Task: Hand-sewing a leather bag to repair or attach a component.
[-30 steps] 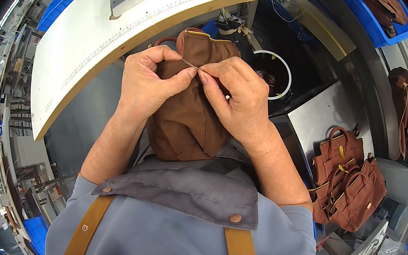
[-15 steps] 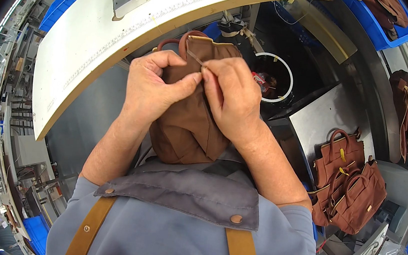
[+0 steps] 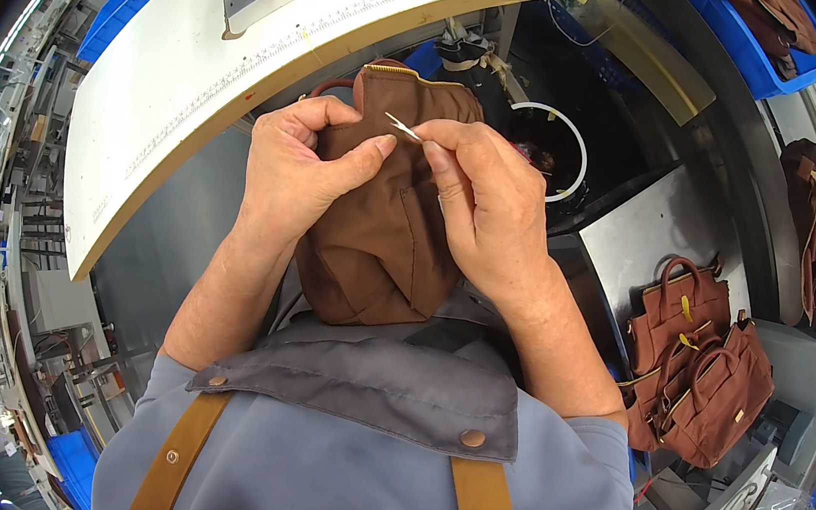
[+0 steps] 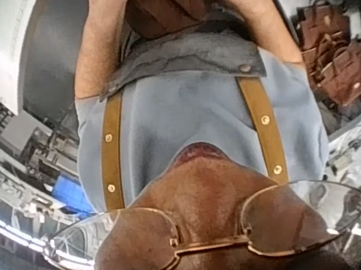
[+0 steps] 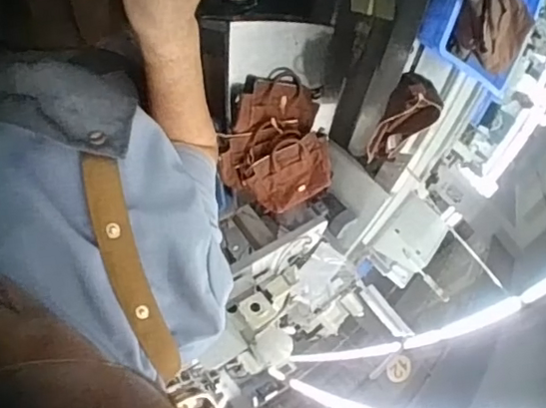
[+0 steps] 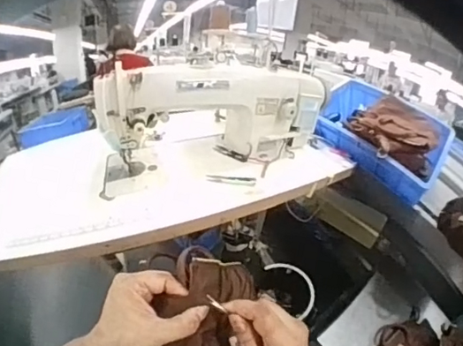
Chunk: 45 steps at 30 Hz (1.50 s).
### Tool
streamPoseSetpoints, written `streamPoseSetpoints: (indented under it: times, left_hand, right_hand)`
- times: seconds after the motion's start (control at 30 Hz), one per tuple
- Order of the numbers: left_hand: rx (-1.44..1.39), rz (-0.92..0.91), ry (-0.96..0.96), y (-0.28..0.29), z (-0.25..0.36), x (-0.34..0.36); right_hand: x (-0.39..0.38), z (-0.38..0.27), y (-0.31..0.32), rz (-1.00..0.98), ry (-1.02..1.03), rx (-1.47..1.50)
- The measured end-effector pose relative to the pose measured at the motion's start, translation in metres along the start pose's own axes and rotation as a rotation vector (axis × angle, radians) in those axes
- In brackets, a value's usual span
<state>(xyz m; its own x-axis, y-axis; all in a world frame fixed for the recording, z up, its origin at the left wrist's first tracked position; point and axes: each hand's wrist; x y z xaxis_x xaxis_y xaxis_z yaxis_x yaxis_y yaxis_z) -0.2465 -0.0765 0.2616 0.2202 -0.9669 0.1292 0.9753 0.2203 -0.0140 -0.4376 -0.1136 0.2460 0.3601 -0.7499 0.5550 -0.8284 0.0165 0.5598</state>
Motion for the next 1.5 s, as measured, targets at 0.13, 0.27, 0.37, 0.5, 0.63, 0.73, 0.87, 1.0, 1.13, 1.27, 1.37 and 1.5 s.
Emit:
streamPoseSetpoints:
  times: [0.13,0.27,0.37,0.5,0.63,0.73,0.87,1.0,1.13,1.27,1.37,1.5]
  left_hand:
    - [-0.036,-0.001,0.036,-0.001,0.001,-0.001]
    - [-0.049,0.0,-0.019,0.001,-0.006,0.002]
    - [-0.036,0.004,0.024,0.0,-0.002,0.001]
    - [-0.004,0.013,0.007,-0.001,0.0,0.001]
    - [-0.035,0.001,0.026,-0.002,0.002,0.001]
    - [-0.006,0.01,0.032,-0.003,0.004,0.001]
    - [0.01,0.012,0.011,-0.004,0.006,0.0]
    - [0.005,0.021,-0.01,-0.002,0.002,0.001]
    - [0.034,0.016,-0.028,-0.002,0.003,0.0]
    - [0.038,0.02,-0.034,-0.001,0.003,0.0]
    - [0.038,0.028,-0.017,-0.002,0.002,0.0]
    - [0.069,0.048,-0.037,-0.003,0.001,-0.001]
  right_hand:
    - [0.004,0.0,-0.001,0.02,0.091,-0.048]
    - [0.003,0.003,-0.004,0.014,0.089,0.001]
    - [0.005,-0.002,0.0,-0.018,0.066,-0.06]
    - [0.008,-0.003,-0.003,0.015,0.144,-0.147]
    - [0.008,0.004,-0.007,0.057,0.183,-0.182]
    - [0.008,0.001,-0.008,0.081,0.153,-0.162]
    - [0.009,0.0,-0.007,0.105,0.171,-0.221]
    - [0.01,-0.002,-0.008,0.092,0.175,-0.222]
    - [0.01,-0.004,-0.007,0.072,0.175,-0.216]
    - [0.01,-0.005,-0.009,0.083,0.169,-0.211]
    - [0.01,-0.004,-0.01,0.096,0.174,-0.212]
    - [0.006,-0.006,-0.013,0.111,0.179,-0.263]
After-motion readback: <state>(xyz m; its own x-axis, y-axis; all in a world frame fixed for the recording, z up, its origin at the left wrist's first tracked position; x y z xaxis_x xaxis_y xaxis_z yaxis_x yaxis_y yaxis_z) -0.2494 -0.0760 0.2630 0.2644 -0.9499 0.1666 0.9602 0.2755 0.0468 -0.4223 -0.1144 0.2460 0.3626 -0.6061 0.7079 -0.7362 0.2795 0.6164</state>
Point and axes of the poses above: each hand's wrist, its own x-axis towards the middle knuckle, its own y-axis out of the back of the hand, z = x × y, and after that the axes turned 15 degrees about -x, right-handed
